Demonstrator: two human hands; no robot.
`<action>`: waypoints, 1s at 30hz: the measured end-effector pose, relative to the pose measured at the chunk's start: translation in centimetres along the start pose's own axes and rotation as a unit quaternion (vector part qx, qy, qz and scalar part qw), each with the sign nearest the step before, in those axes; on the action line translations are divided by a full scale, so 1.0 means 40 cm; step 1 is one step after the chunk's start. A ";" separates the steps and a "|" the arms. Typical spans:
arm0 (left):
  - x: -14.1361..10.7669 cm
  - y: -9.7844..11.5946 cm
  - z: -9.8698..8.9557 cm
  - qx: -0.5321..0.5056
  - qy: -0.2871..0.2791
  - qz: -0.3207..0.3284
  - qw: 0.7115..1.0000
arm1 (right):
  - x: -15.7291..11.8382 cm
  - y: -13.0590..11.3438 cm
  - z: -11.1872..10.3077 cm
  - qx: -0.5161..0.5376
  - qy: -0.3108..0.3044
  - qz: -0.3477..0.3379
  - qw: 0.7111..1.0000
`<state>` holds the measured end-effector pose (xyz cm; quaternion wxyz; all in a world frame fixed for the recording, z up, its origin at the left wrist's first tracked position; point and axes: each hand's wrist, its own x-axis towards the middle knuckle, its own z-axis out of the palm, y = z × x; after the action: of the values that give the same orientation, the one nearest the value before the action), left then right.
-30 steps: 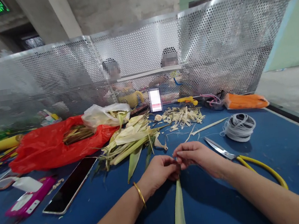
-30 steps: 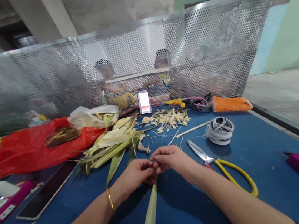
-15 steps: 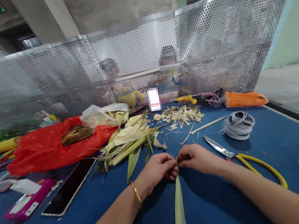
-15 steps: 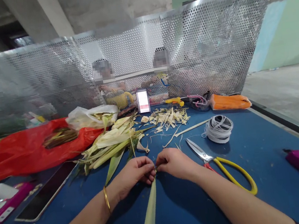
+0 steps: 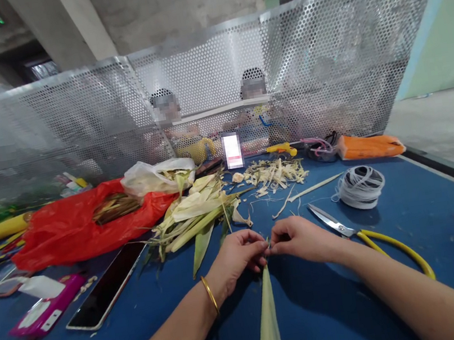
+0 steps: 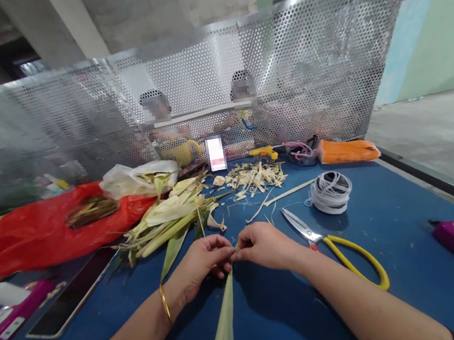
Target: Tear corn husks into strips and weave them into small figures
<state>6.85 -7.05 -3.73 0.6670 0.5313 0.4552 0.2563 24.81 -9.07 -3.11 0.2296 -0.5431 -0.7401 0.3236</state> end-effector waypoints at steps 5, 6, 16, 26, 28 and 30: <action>0.000 0.008 -0.008 -0.010 -0.003 -0.017 1.000 | -0.008 -0.008 0.002 0.002 -0.025 -0.003 1.000; 0.000 0.010 -0.009 -0.009 -0.003 -0.018 1.000 | -0.009 -0.009 0.001 0.002 -0.028 -0.002 1.000; 0.001 0.019 -0.027 0.000 -0.006 -0.007 1.000 | -0.001 -0.016 -0.009 0.179 0.016 0.017 0.984; 0.006 0.021 -0.025 0.079 0.036 0.069 0.994 | 0.010 -0.003 0.027 0.213 -0.007 -0.011 0.977; 0.004 0.020 -0.020 0.118 0.058 0.124 0.984 | 0.013 -0.001 0.028 0.238 0.004 0.015 0.971; 0.001 0.017 -0.017 0.186 0.079 0.195 0.960 | 0.016 0.001 0.032 0.266 0.015 0.036 0.963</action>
<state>6.37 -6.51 -3.10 0.4559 0.7021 0.4338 0.3332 23.77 -8.76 -4.05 0.3649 -0.4936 -0.6040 0.5083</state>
